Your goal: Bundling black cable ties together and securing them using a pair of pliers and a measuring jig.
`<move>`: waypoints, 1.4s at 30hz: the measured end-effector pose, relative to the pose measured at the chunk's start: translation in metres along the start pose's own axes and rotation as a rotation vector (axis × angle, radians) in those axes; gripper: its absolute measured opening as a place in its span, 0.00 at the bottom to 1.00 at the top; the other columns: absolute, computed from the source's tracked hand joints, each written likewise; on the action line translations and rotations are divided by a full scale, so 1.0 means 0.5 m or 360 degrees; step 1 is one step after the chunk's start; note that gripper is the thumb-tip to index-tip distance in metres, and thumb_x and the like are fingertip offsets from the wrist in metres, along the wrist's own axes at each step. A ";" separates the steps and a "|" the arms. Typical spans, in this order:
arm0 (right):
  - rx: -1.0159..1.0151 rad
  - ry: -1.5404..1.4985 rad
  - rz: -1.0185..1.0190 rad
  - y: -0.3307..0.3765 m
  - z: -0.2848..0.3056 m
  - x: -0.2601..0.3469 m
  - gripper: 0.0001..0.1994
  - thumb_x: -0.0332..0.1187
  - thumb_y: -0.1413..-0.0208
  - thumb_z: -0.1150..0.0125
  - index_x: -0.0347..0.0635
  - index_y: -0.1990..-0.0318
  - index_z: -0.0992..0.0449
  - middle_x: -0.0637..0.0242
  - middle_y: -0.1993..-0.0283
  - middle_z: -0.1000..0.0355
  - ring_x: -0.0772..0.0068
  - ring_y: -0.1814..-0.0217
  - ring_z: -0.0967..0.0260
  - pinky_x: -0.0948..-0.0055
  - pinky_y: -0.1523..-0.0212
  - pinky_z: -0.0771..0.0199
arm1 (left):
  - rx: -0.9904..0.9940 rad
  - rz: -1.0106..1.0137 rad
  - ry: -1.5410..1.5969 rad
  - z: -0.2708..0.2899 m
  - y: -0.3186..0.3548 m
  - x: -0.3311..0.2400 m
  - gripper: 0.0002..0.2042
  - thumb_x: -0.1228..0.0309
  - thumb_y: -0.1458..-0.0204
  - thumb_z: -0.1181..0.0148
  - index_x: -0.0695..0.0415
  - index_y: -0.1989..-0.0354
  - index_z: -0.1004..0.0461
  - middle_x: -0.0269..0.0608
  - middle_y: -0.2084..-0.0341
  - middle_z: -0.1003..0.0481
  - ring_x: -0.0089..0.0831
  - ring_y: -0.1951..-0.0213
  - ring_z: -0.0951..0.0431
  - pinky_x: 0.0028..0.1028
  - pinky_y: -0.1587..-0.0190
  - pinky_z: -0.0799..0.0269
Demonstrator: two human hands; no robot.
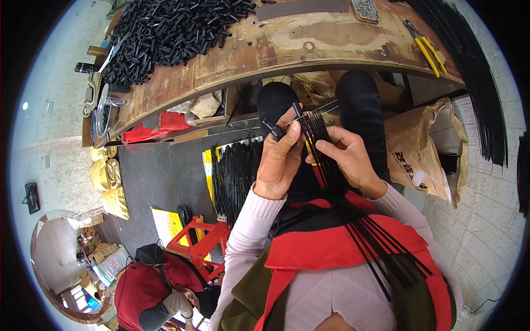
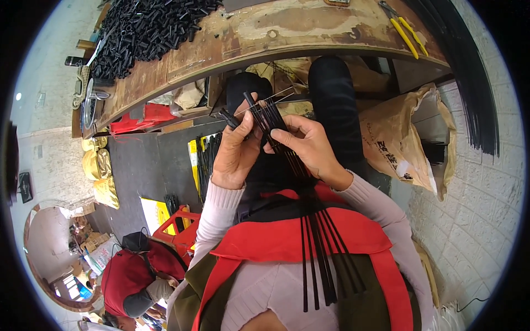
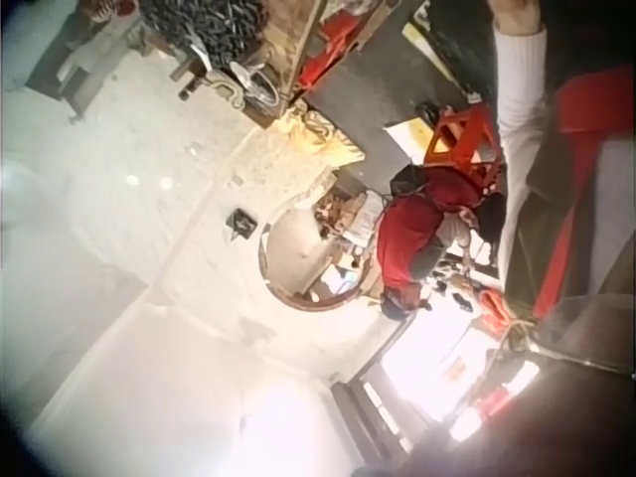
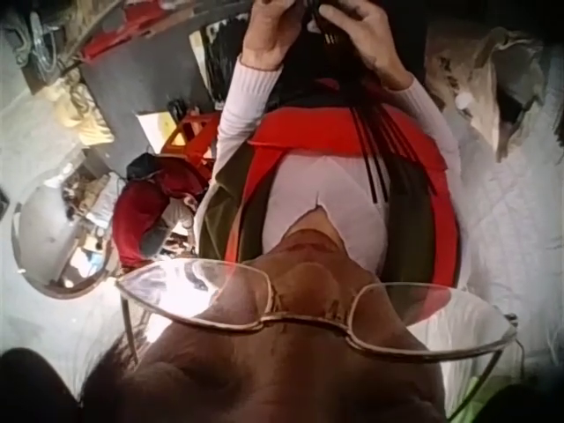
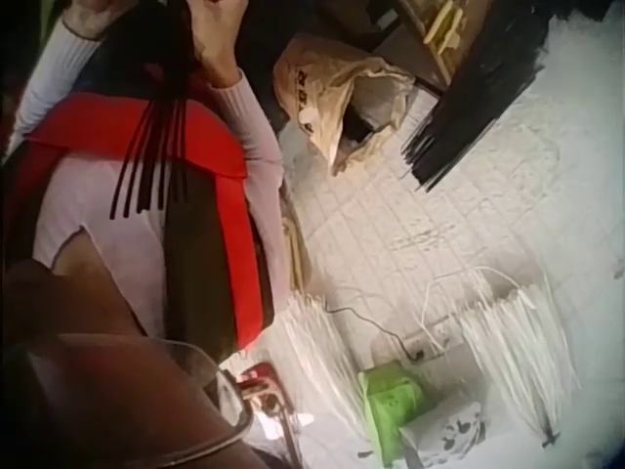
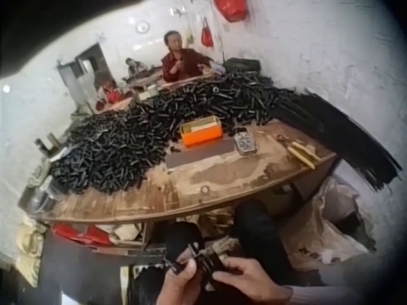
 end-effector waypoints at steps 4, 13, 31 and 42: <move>-0.0022 -0.0011 -0.0018 0.008 -0.003 0.010 0.09 0.26 0.39 0.41 0.30 0.55 0.26 0.61 0.62 0.24 0.70 0.64 0.23 0.75 0.60 0.23 | 0.0022 0.0096 0.0034 -0.003 0.001 0.007 0.22 0.68 0.40 0.42 0.59 0.38 0.34 0.35 0.56 0.24 0.21 0.55 0.25 0.22 0.51 0.28; 0.0100 -0.0054 -0.0016 0.003 0.007 -0.004 0.10 0.26 0.39 0.43 0.32 0.52 0.29 0.60 0.59 0.25 0.70 0.62 0.23 0.73 0.58 0.21 | 0.0146 0.0276 -0.0023 0.003 0.000 0.036 0.21 0.58 0.38 0.45 0.59 0.43 0.31 0.29 0.66 0.26 0.17 0.69 0.28 0.20 0.71 0.29; 0.0359 -0.0055 -0.0106 0.008 -0.020 0.011 0.19 0.25 0.35 0.51 0.36 0.38 0.39 0.66 0.56 0.32 0.75 0.57 0.30 0.55 0.47 0.21 | 0.0662 -0.0065 -0.1034 -0.122 -0.102 -0.106 0.30 0.53 0.40 0.44 0.61 0.36 0.39 0.51 0.37 0.36 0.40 0.34 0.38 0.40 0.34 0.43; 0.0340 -0.0028 -0.0114 0.004 -0.015 0.009 0.19 0.25 0.36 0.50 0.35 0.38 0.38 0.65 0.56 0.32 0.74 0.57 0.30 0.56 0.47 0.21 | 0.0251 -0.0157 -0.0715 -0.027 -0.079 -0.082 0.17 0.68 0.48 0.32 0.60 0.52 0.29 0.43 0.61 0.21 0.32 0.57 0.20 0.31 0.49 0.26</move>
Point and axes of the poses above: each hand's wrist, its own y-axis away from the middle knuckle, its own z-axis out of the back of the hand, x = y × z, the point moved 7 cm from there along -y, towards the middle knuckle
